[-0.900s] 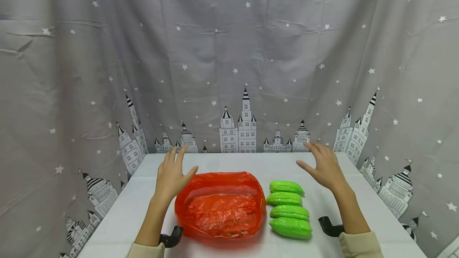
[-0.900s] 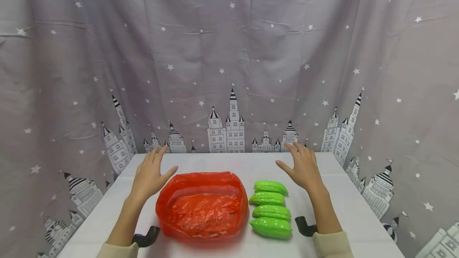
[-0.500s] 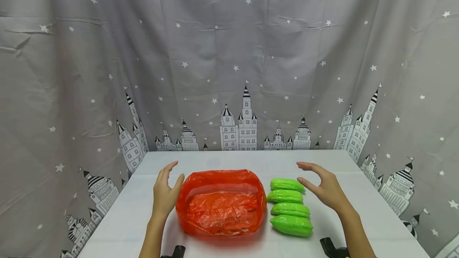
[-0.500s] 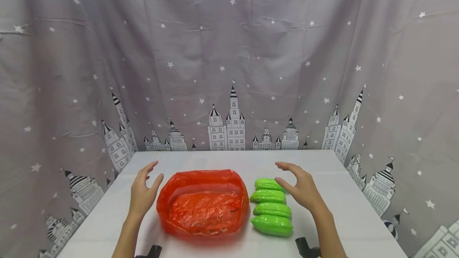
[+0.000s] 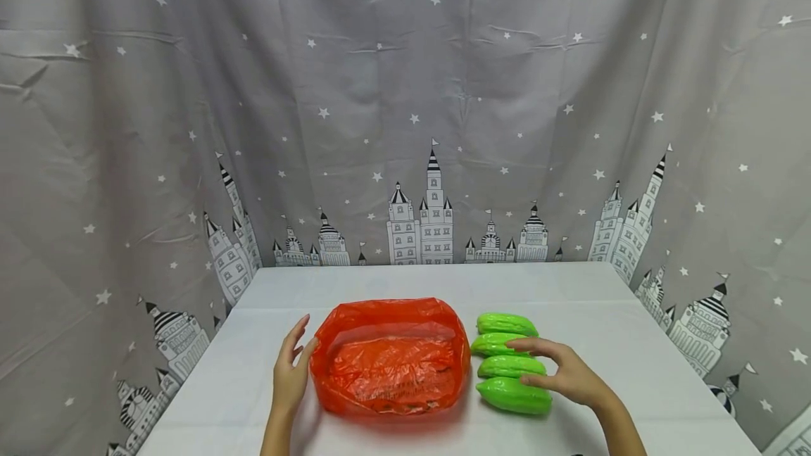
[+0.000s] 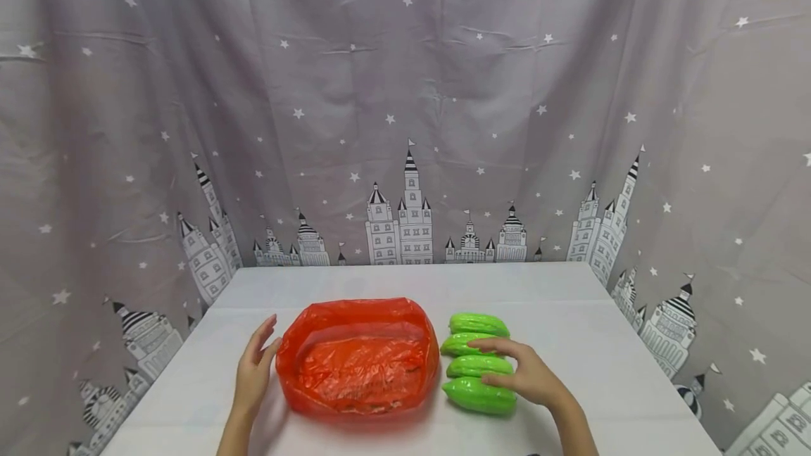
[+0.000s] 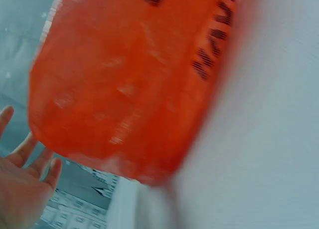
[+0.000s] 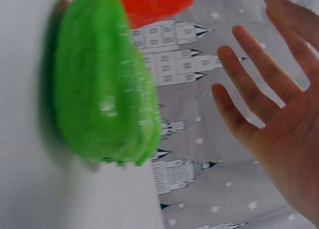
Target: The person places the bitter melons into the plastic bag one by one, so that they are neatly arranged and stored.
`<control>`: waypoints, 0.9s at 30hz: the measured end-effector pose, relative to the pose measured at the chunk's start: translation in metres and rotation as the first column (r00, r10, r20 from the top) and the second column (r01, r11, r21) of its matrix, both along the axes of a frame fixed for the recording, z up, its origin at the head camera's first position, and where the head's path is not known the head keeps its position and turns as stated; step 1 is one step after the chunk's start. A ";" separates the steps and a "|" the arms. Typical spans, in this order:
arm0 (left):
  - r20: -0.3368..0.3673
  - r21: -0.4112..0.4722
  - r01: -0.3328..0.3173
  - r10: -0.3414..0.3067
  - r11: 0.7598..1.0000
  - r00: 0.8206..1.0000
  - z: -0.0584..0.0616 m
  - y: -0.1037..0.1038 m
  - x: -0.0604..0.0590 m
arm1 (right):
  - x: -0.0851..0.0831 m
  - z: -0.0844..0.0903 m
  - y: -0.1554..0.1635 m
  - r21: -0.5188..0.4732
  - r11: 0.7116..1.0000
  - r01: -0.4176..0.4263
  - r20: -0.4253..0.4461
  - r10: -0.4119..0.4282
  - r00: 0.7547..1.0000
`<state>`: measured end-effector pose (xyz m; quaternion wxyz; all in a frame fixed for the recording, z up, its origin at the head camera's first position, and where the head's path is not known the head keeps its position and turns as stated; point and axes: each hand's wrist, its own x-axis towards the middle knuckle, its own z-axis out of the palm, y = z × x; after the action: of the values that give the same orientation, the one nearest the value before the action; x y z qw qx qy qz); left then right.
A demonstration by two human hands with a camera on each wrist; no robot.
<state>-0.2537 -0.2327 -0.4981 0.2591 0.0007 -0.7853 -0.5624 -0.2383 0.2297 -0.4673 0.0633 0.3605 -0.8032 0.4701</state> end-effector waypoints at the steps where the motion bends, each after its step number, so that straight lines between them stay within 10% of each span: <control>1: 0.010 0.012 0.012 -0.012 1.000 1.000 -0.004 -0.001 0.000 | 0.000 -0.003 0.000 0.002 0.999 -0.032 0.019 0.032 0.999; 11: 0.153 0.120 0.131 -0.149 0.984 0.977 -0.029 -0.004 0.004 | -0.007 -0.030 0.005 0.013 0.978 -0.206 0.235 0.197 0.952; 27: 0.201 0.201 0.160 -0.201 0.966 0.959 -0.038 -0.007 0.002 | -0.008 -0.044 0.009 0.042 0.968 -0.248 0.257 0.229 0.939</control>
<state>-0.2519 -0.2400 -0.5364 0.1168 0.0146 -0.7509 -0.6498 -0.2466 0.2385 -0.5108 -0.1092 0.3950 -0.7718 0.4861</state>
